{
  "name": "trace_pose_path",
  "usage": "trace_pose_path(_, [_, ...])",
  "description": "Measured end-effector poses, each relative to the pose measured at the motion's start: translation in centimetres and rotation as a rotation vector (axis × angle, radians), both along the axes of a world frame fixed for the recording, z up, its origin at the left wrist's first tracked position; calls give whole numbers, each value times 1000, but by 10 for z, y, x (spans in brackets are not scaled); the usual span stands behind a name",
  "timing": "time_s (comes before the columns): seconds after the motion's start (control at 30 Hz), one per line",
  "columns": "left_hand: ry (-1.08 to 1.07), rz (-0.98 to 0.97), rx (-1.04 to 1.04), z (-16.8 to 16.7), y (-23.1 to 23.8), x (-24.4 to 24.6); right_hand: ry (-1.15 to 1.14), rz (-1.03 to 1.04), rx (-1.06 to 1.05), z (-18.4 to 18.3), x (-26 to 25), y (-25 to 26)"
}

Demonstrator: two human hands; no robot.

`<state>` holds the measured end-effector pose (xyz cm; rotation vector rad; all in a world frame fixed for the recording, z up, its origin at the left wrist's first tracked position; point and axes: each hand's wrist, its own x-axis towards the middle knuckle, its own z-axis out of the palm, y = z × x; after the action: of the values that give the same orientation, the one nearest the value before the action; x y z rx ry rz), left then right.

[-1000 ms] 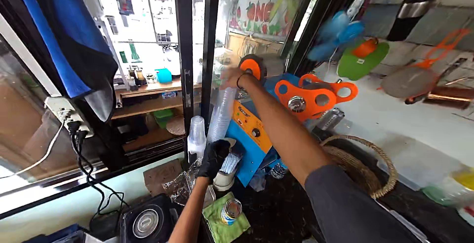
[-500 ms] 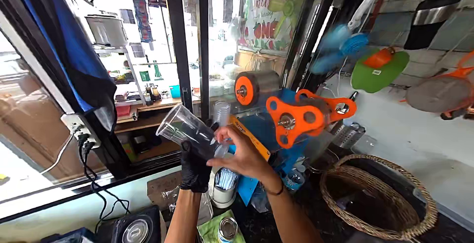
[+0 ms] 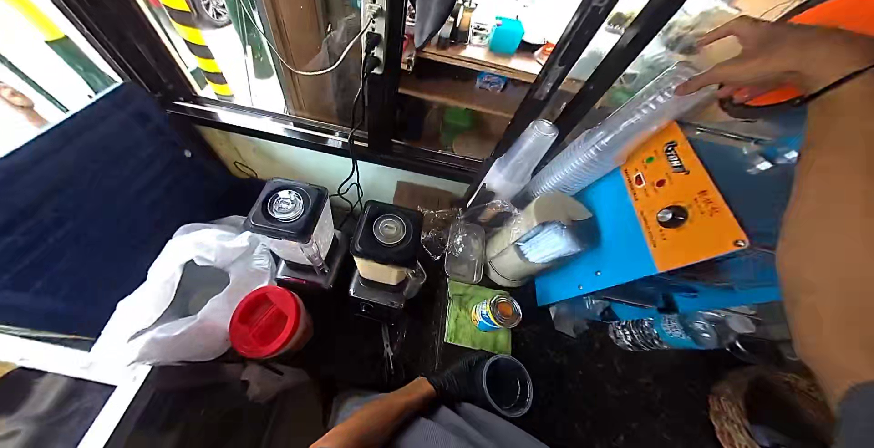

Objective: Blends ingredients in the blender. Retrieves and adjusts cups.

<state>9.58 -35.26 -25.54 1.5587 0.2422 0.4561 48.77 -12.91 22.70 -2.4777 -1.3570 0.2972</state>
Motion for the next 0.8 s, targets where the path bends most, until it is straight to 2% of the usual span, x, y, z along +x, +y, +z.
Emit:
trace_pose_path(0.03, [100,15,-7,20,3,-4,-13,-2,-2,7,-4,0])
trace_pose_path(0.07, [153,32,29,22,3,-5,-36,6,2,13,-9,-1])
trace_pose_path(0.2, [170,53,67,-14,3,-12,-187,57,-60,12,-16,4])
trace_pose_path(0.23, [223,36,59,-11,5,-23,-240,87,-36,10,-20,2])
trace_pose_path(0.3, [401,27,79,14,17,-59,-333,187,160,6,-47,-20])
trace_pose_path(0.37, [584,87,197,48,34,-100,-311,292,395,-14,-119,-72])
trace_pose_path(0.43, [601,276,388,99,61,-135,-140,455,526,-63,-206,-145])
trace_pose_path(0.47, [542,417,488,128,79,-150,-10,561,544,-95,-246,-175])
trace_pose_path(0.53, [426,635,637,178,126,-171,185,723,402,-165,-320,-230])
trace_pose_path(0.6, [444,640,741,214,174,-179,384,793,171,-239,-377,-257])
trace_pose_path(0.67, [465,476,806,225,224,-174,642,660,-119,-328,-409,-244])
trace_pose_path(0.7, [479,378,834,225,244,-167,765,506,-205,-379,-417,-229])
trace_pose_path(0.77, [582,182,865,221,267,-152,855,124,-226,-473,-424,-199])
trace_pose_path(0.8, [620,113,883,218,274,-145,848,-25,-215,-505,-424,-185])
